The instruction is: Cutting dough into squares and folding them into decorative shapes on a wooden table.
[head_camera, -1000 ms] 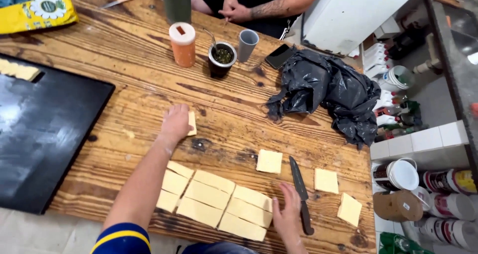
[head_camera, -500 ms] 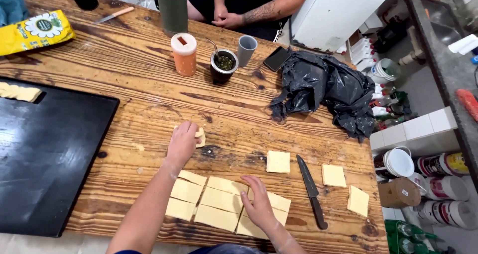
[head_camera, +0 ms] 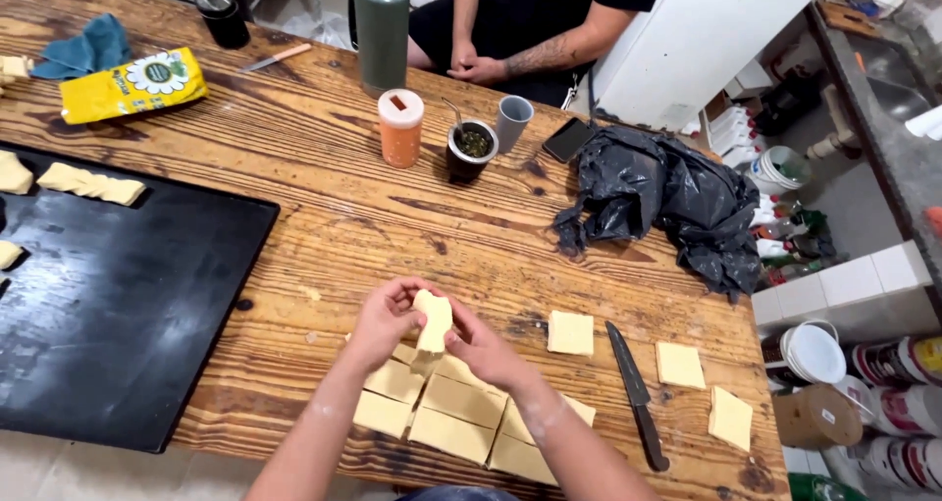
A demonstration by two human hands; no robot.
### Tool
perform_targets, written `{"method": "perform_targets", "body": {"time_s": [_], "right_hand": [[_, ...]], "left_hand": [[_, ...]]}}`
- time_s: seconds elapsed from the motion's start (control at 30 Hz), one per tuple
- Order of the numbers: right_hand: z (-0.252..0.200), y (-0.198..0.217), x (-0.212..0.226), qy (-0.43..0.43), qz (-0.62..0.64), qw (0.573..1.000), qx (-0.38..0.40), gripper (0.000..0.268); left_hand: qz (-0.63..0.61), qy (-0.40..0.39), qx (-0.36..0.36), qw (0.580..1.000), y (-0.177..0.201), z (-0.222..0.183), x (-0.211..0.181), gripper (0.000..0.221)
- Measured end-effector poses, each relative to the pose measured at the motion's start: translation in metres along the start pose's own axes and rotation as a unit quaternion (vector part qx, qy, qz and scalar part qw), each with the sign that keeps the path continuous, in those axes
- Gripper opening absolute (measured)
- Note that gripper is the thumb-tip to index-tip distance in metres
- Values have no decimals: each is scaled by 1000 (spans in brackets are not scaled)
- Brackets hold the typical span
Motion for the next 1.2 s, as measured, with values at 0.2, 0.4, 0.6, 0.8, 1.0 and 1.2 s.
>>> {"method": "perform_targets", "body": {"time_s": [0.2,0.4,0.6,0.8,1.0,1.2], "right_hand": [[-32,8,-85,-5,85,980,-178,65],[-86,8,-103,-182,315,850,-382,44],[-134,-15,-102,-203,542,772,-262,57],[-211,35,-113,-110,510,771,-366,54],[-246,92,-48,-124,375,821,-413,41],[-313,145,-4,-20,359,829,-428,68]], "left_hand": [[124,83,-174,973,-17,-33,-3,58],[50,223,-242,943,-34,-62,-23,32],[-218,298,-276,887,-53,-91,31,28],[-248,187,-227,923,-80,-80,20,52],[-303,200,-168,917,-135,-49,46,64],[-296,173,-175,923,-177,-34,83,69]]}}
Point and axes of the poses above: each hand's wrist, its own z-axis towards the middle knuckle, its own y-axis out of the back of the hand, x = y × z, the point moved 7 cm from there along z, towards the middle knuckle, and after that the axes turned 14 degrees about x, right-handed, at the moved point
